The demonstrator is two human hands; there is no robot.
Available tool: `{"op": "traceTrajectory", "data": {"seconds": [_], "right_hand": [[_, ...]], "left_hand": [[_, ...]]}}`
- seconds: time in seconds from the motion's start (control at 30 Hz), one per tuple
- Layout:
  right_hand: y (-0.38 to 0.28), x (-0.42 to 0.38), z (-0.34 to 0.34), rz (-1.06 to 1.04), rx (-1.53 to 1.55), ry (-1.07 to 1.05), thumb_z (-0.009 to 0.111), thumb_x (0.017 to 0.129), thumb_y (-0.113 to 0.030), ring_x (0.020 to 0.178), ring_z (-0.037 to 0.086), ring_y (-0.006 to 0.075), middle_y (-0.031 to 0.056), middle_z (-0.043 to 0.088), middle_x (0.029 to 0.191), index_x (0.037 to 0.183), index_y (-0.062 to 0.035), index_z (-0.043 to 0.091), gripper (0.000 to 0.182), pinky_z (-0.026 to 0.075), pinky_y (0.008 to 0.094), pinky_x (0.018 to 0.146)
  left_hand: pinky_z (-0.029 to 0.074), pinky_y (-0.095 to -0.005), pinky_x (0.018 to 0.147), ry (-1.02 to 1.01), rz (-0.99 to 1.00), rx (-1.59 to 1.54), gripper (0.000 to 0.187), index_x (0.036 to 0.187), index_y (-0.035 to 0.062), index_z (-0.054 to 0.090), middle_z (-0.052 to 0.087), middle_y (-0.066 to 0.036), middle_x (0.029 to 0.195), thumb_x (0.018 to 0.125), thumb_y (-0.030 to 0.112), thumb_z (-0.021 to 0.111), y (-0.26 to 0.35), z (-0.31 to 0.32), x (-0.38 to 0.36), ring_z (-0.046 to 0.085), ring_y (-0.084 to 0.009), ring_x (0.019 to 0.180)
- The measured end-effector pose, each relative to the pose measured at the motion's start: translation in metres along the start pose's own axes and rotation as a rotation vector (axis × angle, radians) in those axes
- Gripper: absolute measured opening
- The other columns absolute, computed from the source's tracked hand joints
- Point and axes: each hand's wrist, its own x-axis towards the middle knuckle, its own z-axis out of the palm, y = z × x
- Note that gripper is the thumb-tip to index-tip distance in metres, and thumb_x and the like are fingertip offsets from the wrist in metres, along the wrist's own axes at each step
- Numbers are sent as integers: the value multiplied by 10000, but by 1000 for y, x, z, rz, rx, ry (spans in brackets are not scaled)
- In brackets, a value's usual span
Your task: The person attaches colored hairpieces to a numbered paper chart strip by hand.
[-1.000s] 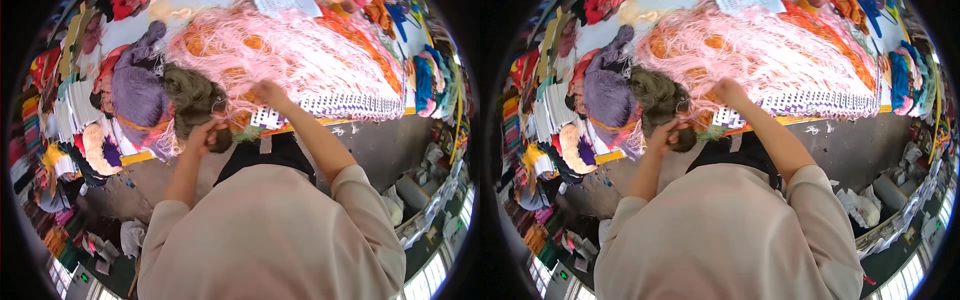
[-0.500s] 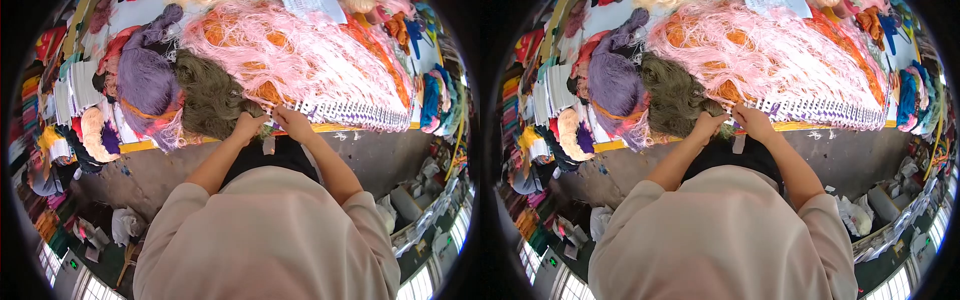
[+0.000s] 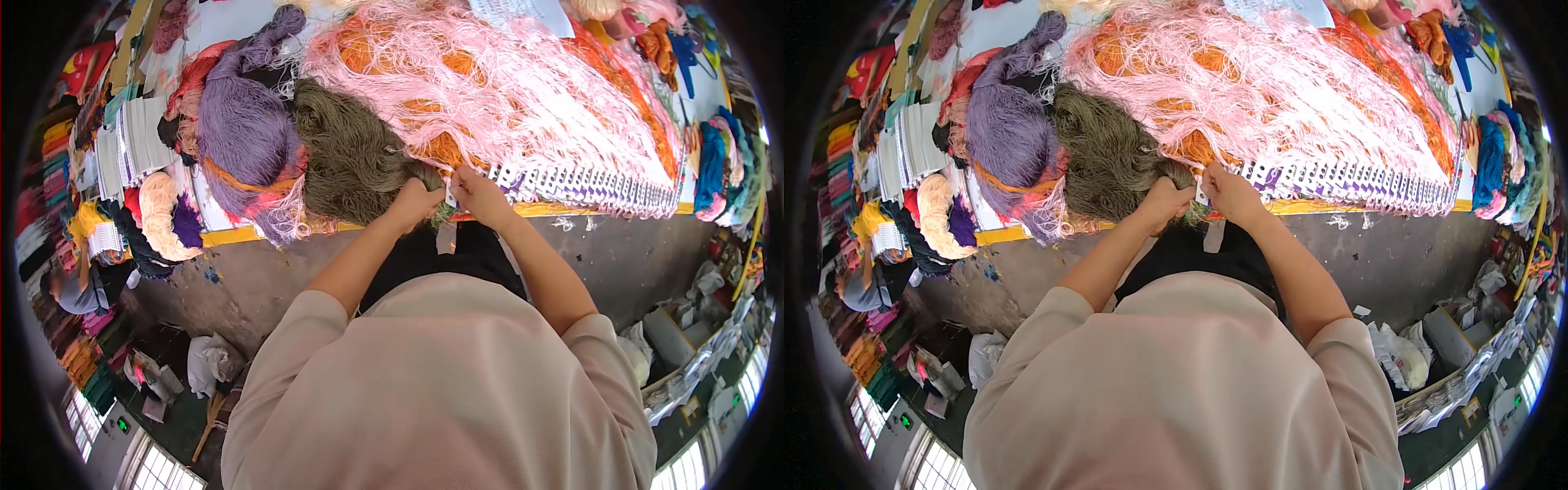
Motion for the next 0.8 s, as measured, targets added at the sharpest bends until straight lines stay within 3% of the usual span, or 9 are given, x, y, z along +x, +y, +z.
{"op": "traceTrajectory", "data": {"seconds": [0.07,0.2,0.3,0.37,0.5,0.57,0.63,0.77,0.8], "right_hand": [[-3,-3,-2,30,28,-18,564,916,-195,708,639,334,146,633,746,975,-99,526,119,480,424,638],[5,-3,-6,24,18,10,570,900,-169,713,641,307,127,640,760,962,-93,558,99,484,405,648],[6,-2,-1,-23,41,18,571,888,-148,710,636,304,120,644,757,946,-81,574,89,487,396,655],[5,-3,0,12,72,11,579,883,-148,707,636,302,123,647,755,944,-77,582,93,489,389,657],[2,-6,1,49,101,28,612,869,-148,713,651,246,115,645,740,962,-54,578,137,487,363,646],[9,-3,4,58,203,26,666,862,-150,713,654,186,96,660,796,1013,-36,569,213,495,326,628],[-2,-1,6,23,652,40,682,865,-123,700,644,164,73,658,843,1062,-39,559,246,504,302,609],[-22,1,-12,25,518,-115,620,890,-28,740,592,86,8,599,804,1132,-25,528,260,461,230,678],[-10,6,-4,-17,516,-104,663,847,-44,753,566,107,9,584,812,1129,-41,546,306,452,248,695]], "left_hand": [[293,-267,433,37,6,114,237,659,49,569,483,11,531,867,145,630,-3,-5,0,388,-82,453],[276,-266,435,112,50,-188,215,736,33,658,476,13,548,883,190,641,-3,-27,-12,382,-88,443],[283,-251,451,-1,2,-431,202,795,31,674,501,-3,570,896,200,629,-3,-27,-14,376,-79,465],[305,-223,464,-283,-85,-574,172,967,34,651,501,1,589,923,185,584,5,-25,-18,416,-59,496],[289,-216,446,-254,-89,-745,133,970,38,646,480,10,573,892,121,577,19,-12,-21,405,-53,481],[270,-218,427,-292,-143,-455,93,898,47,647,475,16,566,833,100,607,20,-14,-16,385,-52,458],[268,-257,415,-63,-164,13,149,851,44,692,495,18,559,753,155,678,0,-10,9,396,-76,445],[425,-336,484,-97,147,368,251,849,-17,691,609,-101,619,781,225,694,14,-8,4,545,-186,508],[462,-380,514,88,364,681,298,850,-38,678,624,-200,653,773,248,717,14,-16,2,601,-280,539]]}}
